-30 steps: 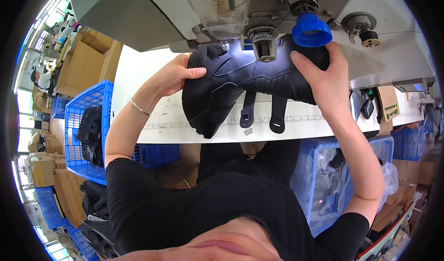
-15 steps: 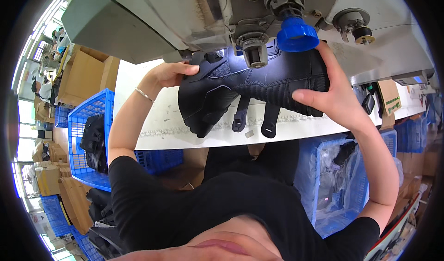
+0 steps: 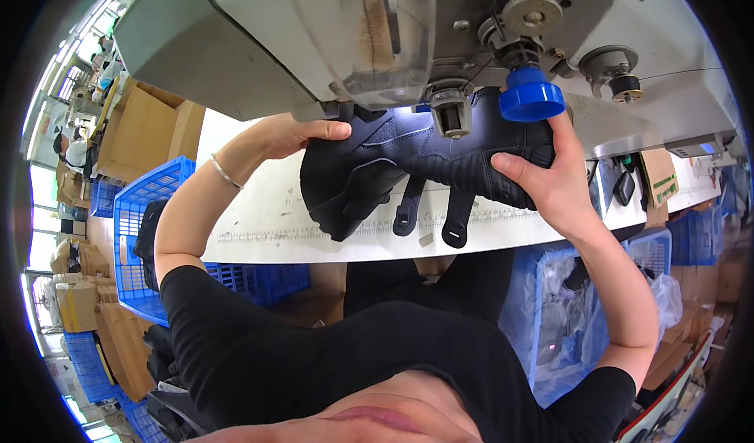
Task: The person sews and assembles parts of a boot upper using an industrial sewing machine, joining the pieces with thread.
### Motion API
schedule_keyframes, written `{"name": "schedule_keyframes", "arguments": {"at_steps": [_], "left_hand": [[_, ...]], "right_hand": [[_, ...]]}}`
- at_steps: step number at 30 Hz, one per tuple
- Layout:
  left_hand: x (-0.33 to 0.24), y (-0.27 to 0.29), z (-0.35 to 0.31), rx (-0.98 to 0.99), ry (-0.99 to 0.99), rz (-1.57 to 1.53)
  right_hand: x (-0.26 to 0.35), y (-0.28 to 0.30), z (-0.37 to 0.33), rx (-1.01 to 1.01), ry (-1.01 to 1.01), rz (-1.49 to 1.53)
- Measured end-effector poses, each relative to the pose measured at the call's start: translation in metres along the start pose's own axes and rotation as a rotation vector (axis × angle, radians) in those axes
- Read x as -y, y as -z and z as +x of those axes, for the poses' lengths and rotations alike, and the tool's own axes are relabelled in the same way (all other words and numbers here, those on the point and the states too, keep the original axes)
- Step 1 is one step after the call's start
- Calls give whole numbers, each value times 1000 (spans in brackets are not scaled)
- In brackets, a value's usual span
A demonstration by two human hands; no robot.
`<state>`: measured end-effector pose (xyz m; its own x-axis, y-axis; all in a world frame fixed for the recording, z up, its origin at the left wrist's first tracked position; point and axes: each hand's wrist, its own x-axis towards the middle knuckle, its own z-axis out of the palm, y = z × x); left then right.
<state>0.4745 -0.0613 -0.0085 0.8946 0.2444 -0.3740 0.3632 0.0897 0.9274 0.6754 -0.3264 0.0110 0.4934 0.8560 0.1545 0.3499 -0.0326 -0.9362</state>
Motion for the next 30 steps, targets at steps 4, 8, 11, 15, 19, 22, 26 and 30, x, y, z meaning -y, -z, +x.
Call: {"name": "schedule_keyframes", "arguments": {"at_steps": [4, 8, 11, 15, 19, 22, 26, 30], "left_hand": [[-3, -3, -2, -107, -32, 94], [1, 11, 4, -107, -77, 191], [2, 12, 6, -109, -183, 314], [-1, 1, 1, -145, -120, 286], [3, 7, 5, -83, -65, 127], [11, 21, 11, -3, 21, -38], [17, 35, 20, 108, -18, -80], [14, 27, 26, 217, 48, -150]], "right_hand": [[1, -6, 1, -34, 6, 51], [13, -23, -6, -77, 100, 120], [10, -20, -7, -60, 97, 103], [6, -17, -7, -60, 150, 33], [9, -15, -6, -50, 160, 10], [8, -14, -6, -45, 156, 9], [6, -14, -6, -50, 176, -8], [4, -13, -5, -62, 189, -44]]}}
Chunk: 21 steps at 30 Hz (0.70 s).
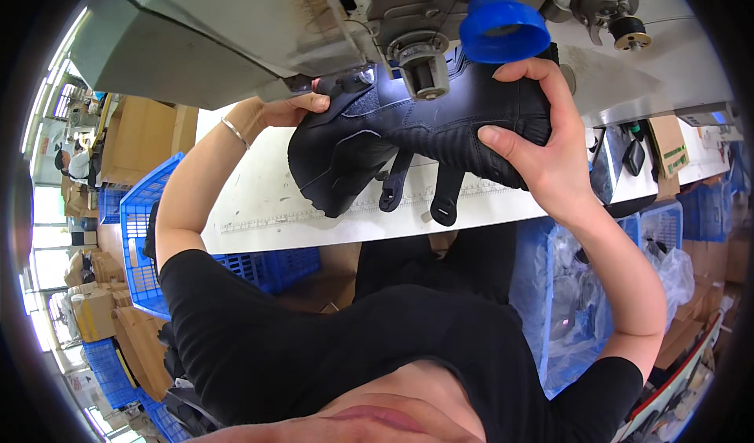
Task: The person sews and assembles parts of a boot upper using an industrial sewing machine, joining the pieces with thread.
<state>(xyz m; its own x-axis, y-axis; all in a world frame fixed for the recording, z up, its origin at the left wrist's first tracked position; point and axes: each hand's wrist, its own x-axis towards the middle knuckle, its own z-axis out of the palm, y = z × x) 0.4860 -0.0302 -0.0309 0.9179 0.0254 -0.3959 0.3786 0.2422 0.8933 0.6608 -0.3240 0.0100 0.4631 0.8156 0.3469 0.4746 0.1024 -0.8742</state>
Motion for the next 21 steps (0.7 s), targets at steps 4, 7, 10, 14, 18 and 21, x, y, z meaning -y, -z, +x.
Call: {"name": "schedule_keyframes", "arguments": {"at_steps": [4, 7, 10, 14, 18, 21], "left_hand": [[2, -1, -2, -76, 51, 136], [-8, -22, -14, -203, -5, 346], [-11, -37, -21, -311, -220, 471], [-15, -29, -21, -329, -205, 599], [-22, -28, -20, -388, 31, 603], [-22, -28, -21, -379, 10, 552]], "right_hand": [[-6, 1, 1, -9, 1, -33], [-9, 0, 1, -18, -10, -30], [-3, -5, 1, -35, -1, -14], [6, -12, 0, -28, 1, 6], [9, -15, 0, -41, 3, -5], [9, -13, -1, -51, -6, -7]]}}
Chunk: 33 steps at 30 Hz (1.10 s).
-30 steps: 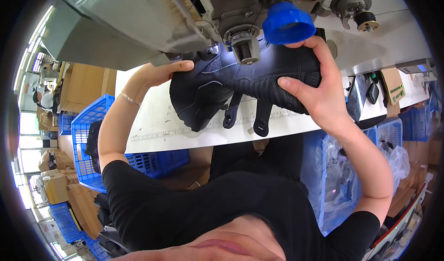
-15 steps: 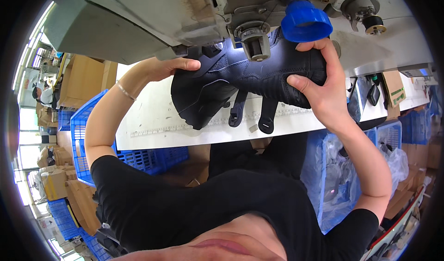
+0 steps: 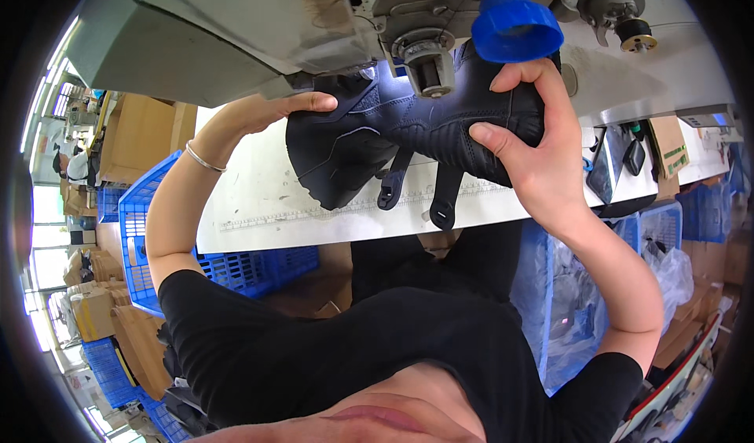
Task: The person sews and assembles parts of a boot upper using an industrial sewing machine, joining the pieces with thread.
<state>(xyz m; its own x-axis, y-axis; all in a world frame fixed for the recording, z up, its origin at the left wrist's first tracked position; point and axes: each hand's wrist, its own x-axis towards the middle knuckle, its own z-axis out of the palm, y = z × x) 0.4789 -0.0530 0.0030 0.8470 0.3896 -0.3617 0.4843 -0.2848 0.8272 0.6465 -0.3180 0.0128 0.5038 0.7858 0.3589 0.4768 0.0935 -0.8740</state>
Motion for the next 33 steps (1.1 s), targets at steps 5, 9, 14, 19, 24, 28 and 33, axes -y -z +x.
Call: {"name": "schedule_keyframes", "arguments": {"at_steps": [5, 9, 14, 19, 24, 28, 33], "left_hand": [[-7, -4, -3, -5, 38, -7], [2, -3, 0, 9, -62, -70], [-2, -9, -5, 47, -88, -58], [-2, -8, -5, 58, -97, -158], [10, -6, 0, 54, -54, -164], [8, -14, -4, -31, -63, -138], [25, -9, 7, 13, -50, -210]], "right_hand": [[3, 1, 0, 2, 28, -44], [4, 2, 1, 13, 52, -29], [0, 6, 6, 35, -31, -52], [2, 9, 9, 33, -56, -68], [0, 12, 17, 33, -114, -50], [-4, 13, 19, 29, -130, -31], [-4, 20, 20, -38, -170, -99]]}}
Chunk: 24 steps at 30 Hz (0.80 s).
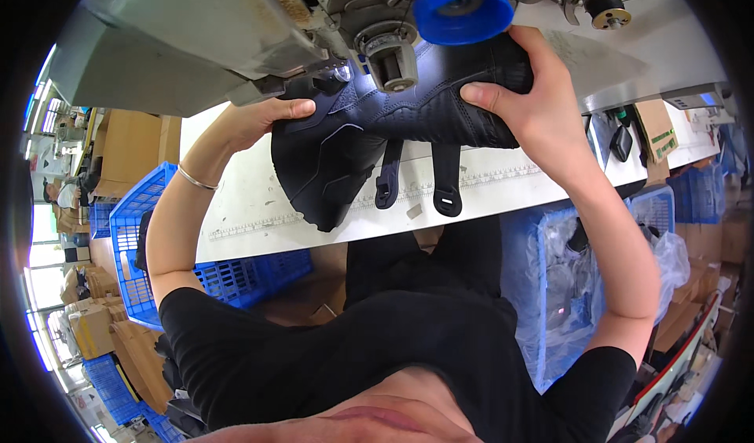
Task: The person sews and assembles parts of a boot upper using an industrial sewing machine, joining the pieces with thread.
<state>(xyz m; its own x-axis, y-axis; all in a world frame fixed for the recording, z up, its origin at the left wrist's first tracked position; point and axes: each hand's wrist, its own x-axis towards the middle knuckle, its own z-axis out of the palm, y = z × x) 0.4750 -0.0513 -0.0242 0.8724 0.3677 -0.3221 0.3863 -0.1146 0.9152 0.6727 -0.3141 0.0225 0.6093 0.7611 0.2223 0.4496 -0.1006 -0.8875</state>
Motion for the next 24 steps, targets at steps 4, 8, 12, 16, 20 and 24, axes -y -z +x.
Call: {"name": "schedule_keyframes", "arguments": {"at_steps": [4, 8, 12, 16, 20, 24], "left_hand": [[3, 1, -7, -57, 74, -3], [-1, -6, 1, -30, -1, -76], [0, -4, -2, 6, 3, -70], [-6, -13, -8, 4, 22, -176], [1, -19, -10, -55, -78, -235], [12, -32, -14, -119, -201, -308]], "right_hand": [[16, -4, -36, -216, 569, -785], [36, -30, -56, -64, 919, -1107], [-2, -49, -18, -281, 1033, -1292], [-8, -46, -10, -315, 1060, -1153], [-15, -42, 2, -338, 1106, -1113], [-19, -33, 14, -269, 1147, -1086]]}}
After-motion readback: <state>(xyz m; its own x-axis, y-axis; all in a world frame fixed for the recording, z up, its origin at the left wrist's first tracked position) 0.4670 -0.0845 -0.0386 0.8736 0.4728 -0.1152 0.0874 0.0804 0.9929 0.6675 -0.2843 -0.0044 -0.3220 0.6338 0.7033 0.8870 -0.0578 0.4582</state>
